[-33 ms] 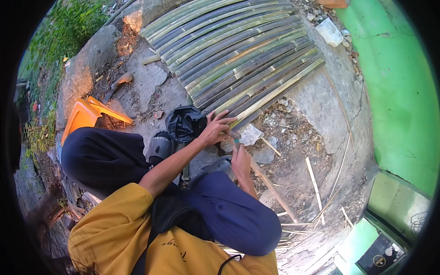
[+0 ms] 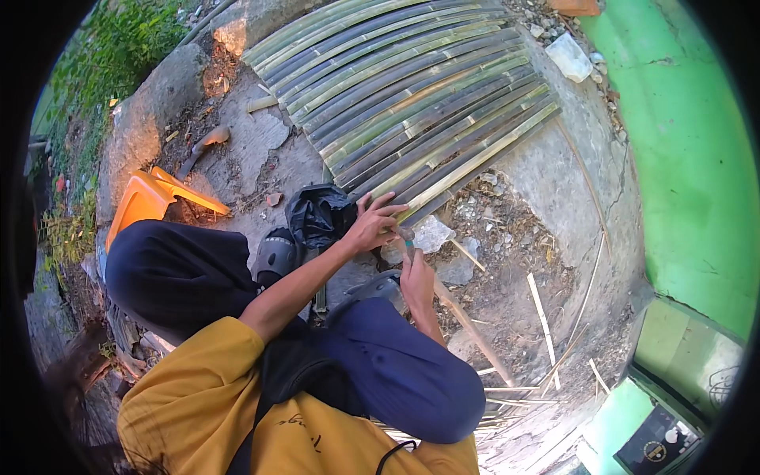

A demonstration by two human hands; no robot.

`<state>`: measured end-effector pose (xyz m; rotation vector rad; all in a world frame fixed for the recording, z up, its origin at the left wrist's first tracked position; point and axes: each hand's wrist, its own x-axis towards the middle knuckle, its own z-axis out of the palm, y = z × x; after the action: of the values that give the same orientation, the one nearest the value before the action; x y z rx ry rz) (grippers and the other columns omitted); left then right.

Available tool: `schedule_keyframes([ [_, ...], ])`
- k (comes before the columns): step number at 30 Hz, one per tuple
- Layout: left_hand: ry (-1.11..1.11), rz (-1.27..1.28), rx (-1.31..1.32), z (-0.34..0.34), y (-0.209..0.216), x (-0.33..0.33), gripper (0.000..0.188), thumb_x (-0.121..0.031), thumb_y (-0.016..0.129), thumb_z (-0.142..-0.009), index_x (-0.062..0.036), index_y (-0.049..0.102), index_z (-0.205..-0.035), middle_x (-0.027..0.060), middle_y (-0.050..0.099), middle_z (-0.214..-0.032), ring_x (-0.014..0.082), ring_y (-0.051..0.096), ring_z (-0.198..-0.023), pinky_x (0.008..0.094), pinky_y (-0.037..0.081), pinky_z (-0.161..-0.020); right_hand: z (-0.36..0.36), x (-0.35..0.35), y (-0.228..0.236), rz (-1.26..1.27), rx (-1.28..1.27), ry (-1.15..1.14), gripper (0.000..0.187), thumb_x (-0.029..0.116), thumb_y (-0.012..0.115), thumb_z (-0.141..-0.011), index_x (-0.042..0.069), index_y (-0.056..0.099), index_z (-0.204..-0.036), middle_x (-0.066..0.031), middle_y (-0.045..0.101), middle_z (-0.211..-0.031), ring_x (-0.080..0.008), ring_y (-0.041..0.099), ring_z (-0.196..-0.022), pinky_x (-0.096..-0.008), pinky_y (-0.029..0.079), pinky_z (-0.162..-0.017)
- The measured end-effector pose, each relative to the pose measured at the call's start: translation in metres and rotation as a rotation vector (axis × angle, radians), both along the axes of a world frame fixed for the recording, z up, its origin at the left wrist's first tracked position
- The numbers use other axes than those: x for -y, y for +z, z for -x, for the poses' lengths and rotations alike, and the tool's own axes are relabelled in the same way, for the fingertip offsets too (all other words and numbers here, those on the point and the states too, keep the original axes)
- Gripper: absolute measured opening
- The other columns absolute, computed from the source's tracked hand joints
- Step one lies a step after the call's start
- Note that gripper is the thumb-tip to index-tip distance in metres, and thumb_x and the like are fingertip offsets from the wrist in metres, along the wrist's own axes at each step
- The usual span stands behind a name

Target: The person aligns bamboo slats on a frame, takes nails from a plastic bag, and hammers them into the bamboo slats using a hammer.

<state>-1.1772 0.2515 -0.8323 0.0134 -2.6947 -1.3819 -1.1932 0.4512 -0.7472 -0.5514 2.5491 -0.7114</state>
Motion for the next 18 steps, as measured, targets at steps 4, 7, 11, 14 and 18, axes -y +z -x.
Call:
schedule_keyframes([
  [4, 0.018, -0.008, -0.044, -0.002, 0.000, 0.003, 0.016, -0.021, 0.084, -0.072, -0.0140, 0.071, -0.078, -0.0053, 0.056, -0.151, 0.0315, 0.030, -0.153, 0.0649, 0.013, -0.116, -0.007, 0.012, 0.018, 0.229, -0.134, -0.127, 0.022, 0.021, 0.053, -0.104, 0.000, 0.053, -0.111, -0.0307, 0.065, -0.083, -0.0537, 0.063, -0.079, -0.0585, 0.046, -0.066],
  [7, 0.012, -0.008, -0.007, -0.001, 0.003, 0.001, 0.015, -0.021, 0.084, -0.073, -0.0144, 0.071, -0.078, -0.0053, 0.056, -0.152, 0.0315, 0.029, -0.154, 0.0652, 0.013, -0.116, -0.008, 0.004, -0.002, 0.095, -0.113, -0.006, 0.022, 0.020, 0.053, -0.104, 0.000, 0.053, -0.112, -0.0303, 0.066, -0.083, -0.0538, 0.063, -0.078, -0.0584, 0.047, -0.065],
  [11, -0.012, 0.036, 0.029, -0.007, 0.006, -0.002, 0.015, -0.020, 0.083, -0.074, -0.0139, 0.070, -0.078, -0.0051, 0.055, -0.153, 0.0320, 0.029, -0.154, 0.0654, 0.012, -0.117, -0.011, 0.000, 0.007, 0.028, -0.026, -0.095, 0.025, 0.022, 0.052, -0.104, 0.000, 0.052, -0.115, -0.0324, 0.065, -0.083, -0.0549, 0.063, -0.080, -0.0609, 0.045, -0.065],
  [14, 0.008, -0.009, -0.012, 0.000, 0.007, 0.005, 0.014, -0.020, 0.083, -0.075, -0.0141, 0.070, -0.078, -0.0044, 0.055, -0.152, 0.0317, 0.029, -0.154, 0.0647, 0.011, -0.117, -0.009, -0.002, 0.001, 0.161, -0.168, -0.078, 0.026, 0.022, 0.054, -0.103, -0.002, 0.052, -0.114, -0.0318, 0.065, -0.079, -0.0537, 0.064, -0.076, -0.0596, 0.046, -0.063],
  [18, 0.014, 0.016, 0.001, -0.001, 0.004, 0.004, 0.014, -0.020, 0.083, -0.074, -0.0142, 0.071, -0.078, -0.0043, 0.057, -0.151, 0.0307, 0.030, -0.153, 0.0644, 0.012, -0.117, -0.005, 0.000, -0.006, 0.047, -0.104, 0.013, 0.024, 0.019, 0.058, -0.101, -0.002, 0.052, -0.110, -0.0311, 0.065, -0.079, -0.0523, 0.064, -0.076, -0.0572, 0.047, -0.061],
])
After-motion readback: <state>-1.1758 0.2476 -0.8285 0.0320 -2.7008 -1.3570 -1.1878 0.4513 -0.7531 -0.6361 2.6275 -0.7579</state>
